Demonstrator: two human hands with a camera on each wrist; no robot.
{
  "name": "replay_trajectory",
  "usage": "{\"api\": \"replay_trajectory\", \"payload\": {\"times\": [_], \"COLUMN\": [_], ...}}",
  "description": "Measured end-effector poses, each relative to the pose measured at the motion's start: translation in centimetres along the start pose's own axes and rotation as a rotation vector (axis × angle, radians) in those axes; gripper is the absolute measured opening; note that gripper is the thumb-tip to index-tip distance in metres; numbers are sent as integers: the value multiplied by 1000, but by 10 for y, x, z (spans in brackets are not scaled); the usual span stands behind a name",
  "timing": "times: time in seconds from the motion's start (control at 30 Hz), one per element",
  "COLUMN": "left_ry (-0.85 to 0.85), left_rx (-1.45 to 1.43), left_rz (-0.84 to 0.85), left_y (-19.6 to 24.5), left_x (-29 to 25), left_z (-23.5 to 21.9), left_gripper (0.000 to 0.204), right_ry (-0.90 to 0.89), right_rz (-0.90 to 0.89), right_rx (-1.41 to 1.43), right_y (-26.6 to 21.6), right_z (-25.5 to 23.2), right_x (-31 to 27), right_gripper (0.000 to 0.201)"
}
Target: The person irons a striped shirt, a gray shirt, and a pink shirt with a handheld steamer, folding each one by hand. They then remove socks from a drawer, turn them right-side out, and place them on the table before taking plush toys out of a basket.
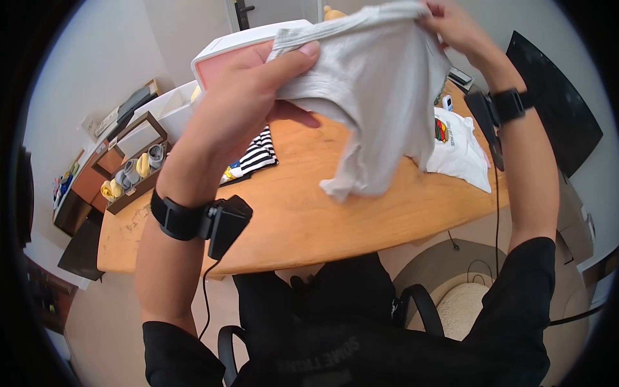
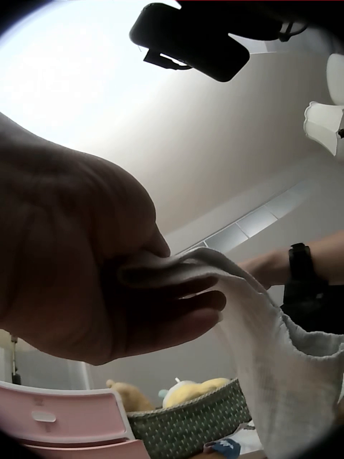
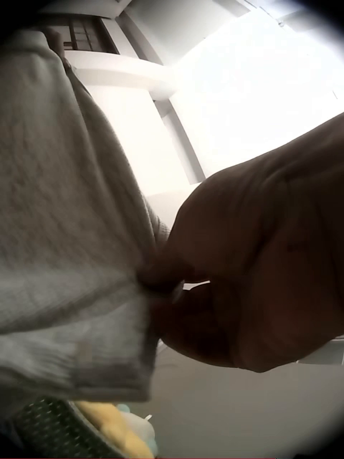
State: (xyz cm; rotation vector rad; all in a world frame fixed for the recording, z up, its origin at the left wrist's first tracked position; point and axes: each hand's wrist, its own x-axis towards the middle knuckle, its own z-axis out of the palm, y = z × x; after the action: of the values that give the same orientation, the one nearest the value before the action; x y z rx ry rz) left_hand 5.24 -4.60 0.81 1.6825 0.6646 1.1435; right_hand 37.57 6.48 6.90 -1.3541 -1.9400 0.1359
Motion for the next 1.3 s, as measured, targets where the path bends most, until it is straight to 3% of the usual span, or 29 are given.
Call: {"api": "replay_trajectory", "payload": {"times": [0.03, 0.17, 0.2, 0.27, 0.3, 0.33, 0.37, 0.4, 0.5, 0.6, 0.73, 0.83, 0.9, 0.97, 1.07, 1.3], "left_ry": [-32, 40, 64, 161, 237, 224, 283, 312, 334, 295, 301, 250, 308, 354, 292, 159], "left_rx": [-43, -161, -208, -268, -280, -266, -226, -218, -125, -78, 17, 431, 806, 853, 1200, 1323], "left_rz": [16, 33, 11, -70, -128, -180, -278, -364, -652, -816, -922, -779, -266, -270, -156, -403], "left_y": [-4, -8, -11, -19, -26, -43, -58, -76, -109, -115, -108, -107, -118, -116, -134, -164], "left_x": [2, -13, -22, -46, -63, -78, -93, -108, -149, -175, -187, -177, -161, -128, -87, -47], "left_z": [4, 15, 11, 8, 7, -4, -11, -20, -47, -64, -65, -82, -95, -99, -102, -86], "left_gripper": [38, 39, 40, 44, 46, 48, 46, 43, 37, 33, 27, 22, 22, 25, 31, 34], "right_ry": [120, 81, 121, 61, 8, -33, -154, -193, -587, -634, -567, -612, -662, -638, -596, -574], "right_rz": [-46, -218, -357, -419, -503, -672, -617, -627, -596, -516, -438, -333, -276, -308, -336, -324], "right_rx": [92, 384, 264, 127, 150, 55, 214, 146, 165, 44, -7, -98, -117, -132, -118, -99], "right_y": [11, -50, -62, -82, -54, -57, -61, -62, -47, -17, 9, 12, 17, 26, 35, 43], "right_z": [2, 53, 74, 120, 175, 197, 203, 216, 225, 213, 178, 149, 137, 131, 134, 135], "right_x": [20, 59, 57, 34, 65, 39, 2, -23, -83, -129, -175, -205, -218, -227, -237, -247], "right_gripper": [33, 16, 18, 25, 48, 50, 52, 54, 60, 59, 64, 70, 74, 78, 80, 80]}}
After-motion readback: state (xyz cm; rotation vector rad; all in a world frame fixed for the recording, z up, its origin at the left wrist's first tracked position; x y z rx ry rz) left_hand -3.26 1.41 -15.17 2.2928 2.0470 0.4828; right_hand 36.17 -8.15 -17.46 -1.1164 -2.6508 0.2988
